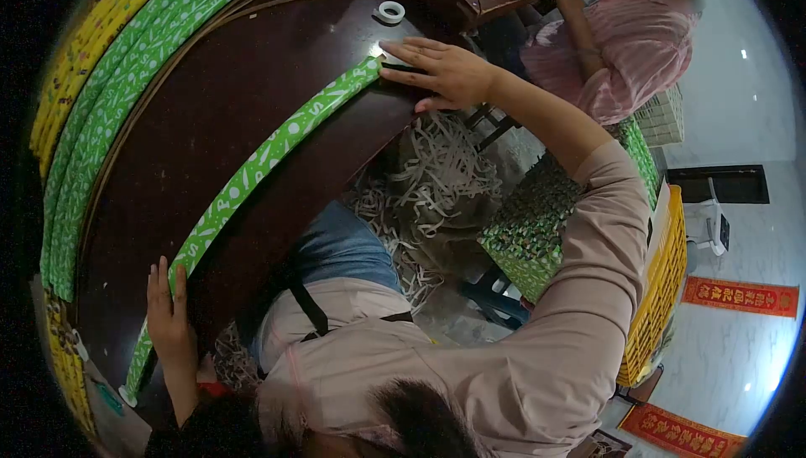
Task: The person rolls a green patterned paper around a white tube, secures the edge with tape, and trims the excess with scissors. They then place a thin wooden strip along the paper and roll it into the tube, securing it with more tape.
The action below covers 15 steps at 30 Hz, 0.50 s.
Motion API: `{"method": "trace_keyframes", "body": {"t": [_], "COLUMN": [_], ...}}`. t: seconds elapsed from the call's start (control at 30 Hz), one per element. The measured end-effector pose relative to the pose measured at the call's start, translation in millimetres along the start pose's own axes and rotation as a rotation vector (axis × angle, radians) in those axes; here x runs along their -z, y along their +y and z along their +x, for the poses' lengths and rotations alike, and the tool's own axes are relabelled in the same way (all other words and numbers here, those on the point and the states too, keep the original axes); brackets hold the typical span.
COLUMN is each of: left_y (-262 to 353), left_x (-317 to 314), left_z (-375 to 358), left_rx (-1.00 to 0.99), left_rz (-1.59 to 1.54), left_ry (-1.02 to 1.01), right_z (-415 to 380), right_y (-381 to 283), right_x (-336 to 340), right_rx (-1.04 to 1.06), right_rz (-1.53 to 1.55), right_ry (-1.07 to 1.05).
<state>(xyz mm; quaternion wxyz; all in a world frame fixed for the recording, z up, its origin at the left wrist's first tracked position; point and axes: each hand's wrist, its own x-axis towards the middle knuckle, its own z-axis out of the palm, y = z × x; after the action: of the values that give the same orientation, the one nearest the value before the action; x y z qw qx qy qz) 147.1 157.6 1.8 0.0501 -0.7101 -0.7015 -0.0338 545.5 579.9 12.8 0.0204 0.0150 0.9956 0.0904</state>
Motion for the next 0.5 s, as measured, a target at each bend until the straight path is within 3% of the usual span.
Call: {"method": "trace_keyframes", "body": {"t": [0.13,0.2,0.3,0.37,0.47,0.5], "left_y": [0,-1,0,-1,-2,-2], "left_x": [1,2,5,6,5,6], "left_z": [1,1,2,3,3,2], "left_rx": [0.002,0.001,0.000,0.000,0.004,0.005], "left_rz": [-0.047,-0.037,-0.025,-0.020,-0.026,-0.030], "left_ry": [0.018,0.007,-0.020,-0.035,-0.021,-0.031], "right_z": [-10,-7,45,61,74,73], "right_y": [-1,-12,-53,-65,-73,-70], "right_x": [8,4,23,20,25,23], "right_rx": [0.060,-0.312,-1.012,-1.043,-1.325,-1.325], "right_rz": [-0.038,0.111,1.170,1.330,1.587,1.586], "right_ry": [0.148,0.308,0.530,0.568,0.561,0.564]}}
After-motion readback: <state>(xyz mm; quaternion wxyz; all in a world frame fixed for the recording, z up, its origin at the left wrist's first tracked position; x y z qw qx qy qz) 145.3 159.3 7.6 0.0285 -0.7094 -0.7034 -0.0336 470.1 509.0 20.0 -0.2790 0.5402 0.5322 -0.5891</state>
